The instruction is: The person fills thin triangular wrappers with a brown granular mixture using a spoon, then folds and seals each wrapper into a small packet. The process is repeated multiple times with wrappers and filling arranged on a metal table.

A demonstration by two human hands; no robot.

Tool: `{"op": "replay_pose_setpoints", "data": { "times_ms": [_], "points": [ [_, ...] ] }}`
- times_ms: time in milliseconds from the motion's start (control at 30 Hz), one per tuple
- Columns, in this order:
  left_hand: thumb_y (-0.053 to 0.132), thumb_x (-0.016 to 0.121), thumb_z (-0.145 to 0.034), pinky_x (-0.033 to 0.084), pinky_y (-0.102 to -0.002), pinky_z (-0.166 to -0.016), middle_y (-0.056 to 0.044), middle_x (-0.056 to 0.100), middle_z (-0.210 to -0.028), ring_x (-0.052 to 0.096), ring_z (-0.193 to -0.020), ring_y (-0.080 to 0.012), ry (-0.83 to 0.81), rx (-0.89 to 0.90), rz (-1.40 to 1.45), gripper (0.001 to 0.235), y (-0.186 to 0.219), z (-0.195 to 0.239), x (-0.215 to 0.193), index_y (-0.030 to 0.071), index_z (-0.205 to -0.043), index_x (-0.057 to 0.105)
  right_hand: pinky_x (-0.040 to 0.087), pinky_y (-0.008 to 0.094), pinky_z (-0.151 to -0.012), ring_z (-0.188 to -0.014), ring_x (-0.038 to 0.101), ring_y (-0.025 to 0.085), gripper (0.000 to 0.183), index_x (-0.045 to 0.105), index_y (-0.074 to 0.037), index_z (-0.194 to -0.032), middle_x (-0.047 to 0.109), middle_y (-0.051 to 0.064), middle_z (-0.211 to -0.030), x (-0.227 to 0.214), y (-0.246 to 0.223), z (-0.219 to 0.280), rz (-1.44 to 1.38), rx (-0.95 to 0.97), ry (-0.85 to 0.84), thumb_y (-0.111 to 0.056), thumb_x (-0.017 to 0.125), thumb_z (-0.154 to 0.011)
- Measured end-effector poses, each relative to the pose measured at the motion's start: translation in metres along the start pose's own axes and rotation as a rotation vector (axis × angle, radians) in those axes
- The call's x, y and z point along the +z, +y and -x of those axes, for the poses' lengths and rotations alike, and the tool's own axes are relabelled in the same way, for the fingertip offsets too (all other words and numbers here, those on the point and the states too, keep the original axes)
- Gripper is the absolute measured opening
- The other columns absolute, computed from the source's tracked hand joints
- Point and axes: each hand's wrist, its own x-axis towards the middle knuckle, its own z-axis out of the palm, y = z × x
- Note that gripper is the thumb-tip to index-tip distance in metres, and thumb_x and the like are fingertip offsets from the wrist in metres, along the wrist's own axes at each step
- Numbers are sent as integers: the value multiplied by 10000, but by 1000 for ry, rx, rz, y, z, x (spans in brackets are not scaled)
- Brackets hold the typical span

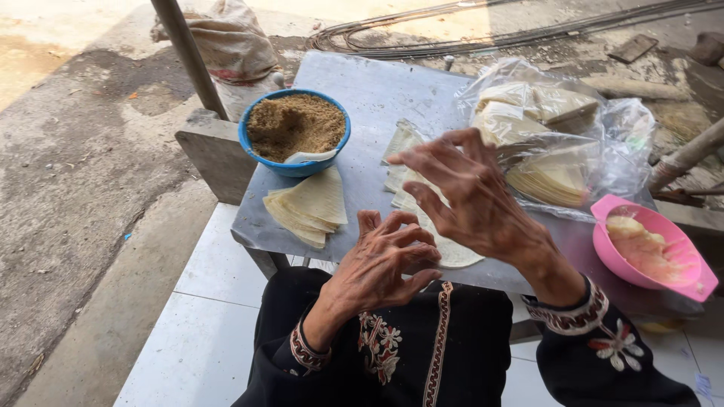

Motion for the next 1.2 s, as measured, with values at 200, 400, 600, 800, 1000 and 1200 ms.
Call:
{"op": "replay_pose_setpoints", "data": {
  "times_ms": [200, 400, 600, 800, 1000, 1200],
  "points": [
    [369, 786, -845, 320, -453, -1016, 30, 698, -1056, 571, -1174, -219, 45, 34, 11, 229, -1, 4, -2, 166, -948, 765, 559, 422, -798, -934, 659, 325, 316, 693, -51, -1233, 668, 170, -1034, 52, -11, -90, -195, -137, -108, -176, 699, -943],
    [368, 757, -853, 327, -453, -1002, 21, 698, -1053, 586, -1133, -208, 4, 28, -23, 219, -6, 6, 0, 169, -943, 754, 577, 355, -696, -795, 703, 240, 148, 727, -26, -1037, 716, 136, -957, 76, -12, -103, -248, -78, -55, -126, 622, -1009],
    [391, 731, -890, 346, -444, -971, -35, 670, -1167, 623, -1089, -213, 58, 41, -25, 321, -10, 11, 6, 141, -1089, 702, 439, 267, -520, -597, 538, 72, 217, 765, -15, -1049, 664, 29, -746, 88, 7, -105, -554, 481, -72, -148, 600, -1004],
    [388, 717, -937, 344, -487, -1017, -48, 645, -1131, 577, -1148, -230, 153, 17, -205, 355, -3, 21, 13, 102, -1142, 674, 401, 234, -504, -564, 464, 71, 240, 719, 75, -990, 571, 9, -694, 93, 28, -102, -1038, 639, -16, -130, 595, -1007],
    [439, 712, -915, 335, -506, -985, -47, 645, -1100, 560, -1118, -230, 168, 21, -195, 382, -8, 22, 4, 94, -1077, 692, 357, 251, -515, -569, 440, 89, 221, 690, 91, -1004, 558, 42, -731, 68, 39, -83, -1180, 709, 36, -115, 609, -1009],
    [395, 745, -886, 328, -507, -918, -10, 662, -1081, 572, -1095, -209, 125, 33, -135, 293, -13, 25, -4, 127, -1001, 716, 402, 253, -622, -647, 486, 101, 211, 687, 78, -1087, 593, 80, -731, 8, 48, 19, -1017, 842, 145, -100, 595, -1019]
  ]
}}
